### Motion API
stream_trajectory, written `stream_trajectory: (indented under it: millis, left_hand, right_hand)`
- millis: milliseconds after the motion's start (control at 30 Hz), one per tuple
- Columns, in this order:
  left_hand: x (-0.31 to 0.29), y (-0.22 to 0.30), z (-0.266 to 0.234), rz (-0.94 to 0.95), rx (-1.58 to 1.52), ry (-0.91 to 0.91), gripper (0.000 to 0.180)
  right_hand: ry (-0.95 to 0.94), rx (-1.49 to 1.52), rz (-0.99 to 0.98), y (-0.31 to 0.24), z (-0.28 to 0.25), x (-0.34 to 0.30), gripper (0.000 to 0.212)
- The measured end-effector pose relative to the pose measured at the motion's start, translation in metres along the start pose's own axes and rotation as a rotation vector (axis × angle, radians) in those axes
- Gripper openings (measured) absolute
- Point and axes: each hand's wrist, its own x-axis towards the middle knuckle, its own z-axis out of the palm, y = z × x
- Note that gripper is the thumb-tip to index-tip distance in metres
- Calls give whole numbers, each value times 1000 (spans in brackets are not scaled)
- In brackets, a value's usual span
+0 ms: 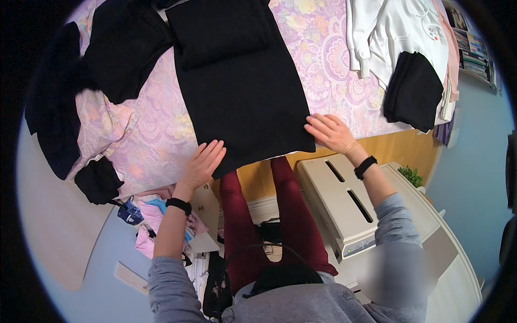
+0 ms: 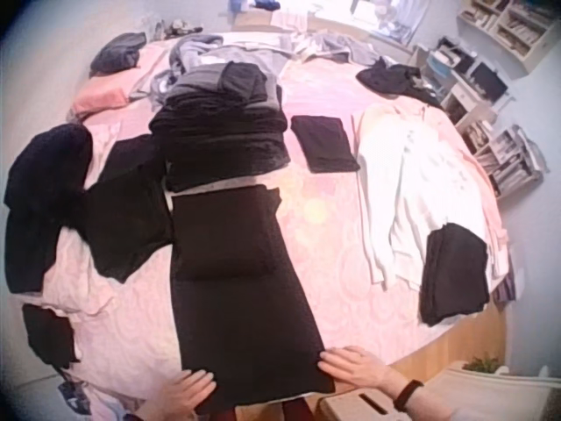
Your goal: The person folds a black long-sleeved top and a pair of black pants on a bed. They smooth and align the garments, fold them into compact rectangles, and place them with other folded clothes.
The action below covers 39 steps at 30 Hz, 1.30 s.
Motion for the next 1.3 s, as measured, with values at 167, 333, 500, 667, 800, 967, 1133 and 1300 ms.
stream_trajectory:
  millis: [167, 333, 500, 667, 800, 967, 1133, 1300]
  left_hand:
    - [13, -21, -17, 85, 52, -37, 43]
    - [38, -37, -17, 103, -29, 19, 42]
    - [31, -29, -14, 52, -307, 67, 36]
    - [30, -18, -16, -789, -888, 246, 31]
    - [59, -7, -5, -1227, -896, 553, 36]
    - [72, 3, 2, -1234, -712, 723, 34]
    - [63, 13, 6, -1217, -501, 636, 31]
    - [53, 31, 11, -1161, -403, 578, 28]
  right_hand:
    - [5, -72, -148, 25, -11, 31, 49]
    - [-31, 5, -380, 35, -2, 76, 51]
    - [-60, 260, -373, 23, 3, 76, 44]
    - [50, 924, 853, 1, 21, 84, 28]
    - [576, 924, 1139, -19, 36, 114, 35]
    - [750, 744, 1193, -38, 33, 129, 29]
    - [604, 584, 1298, -39, 29, 122, 32]
    - [552, 520, 1339, -46, 31, 105, 31]
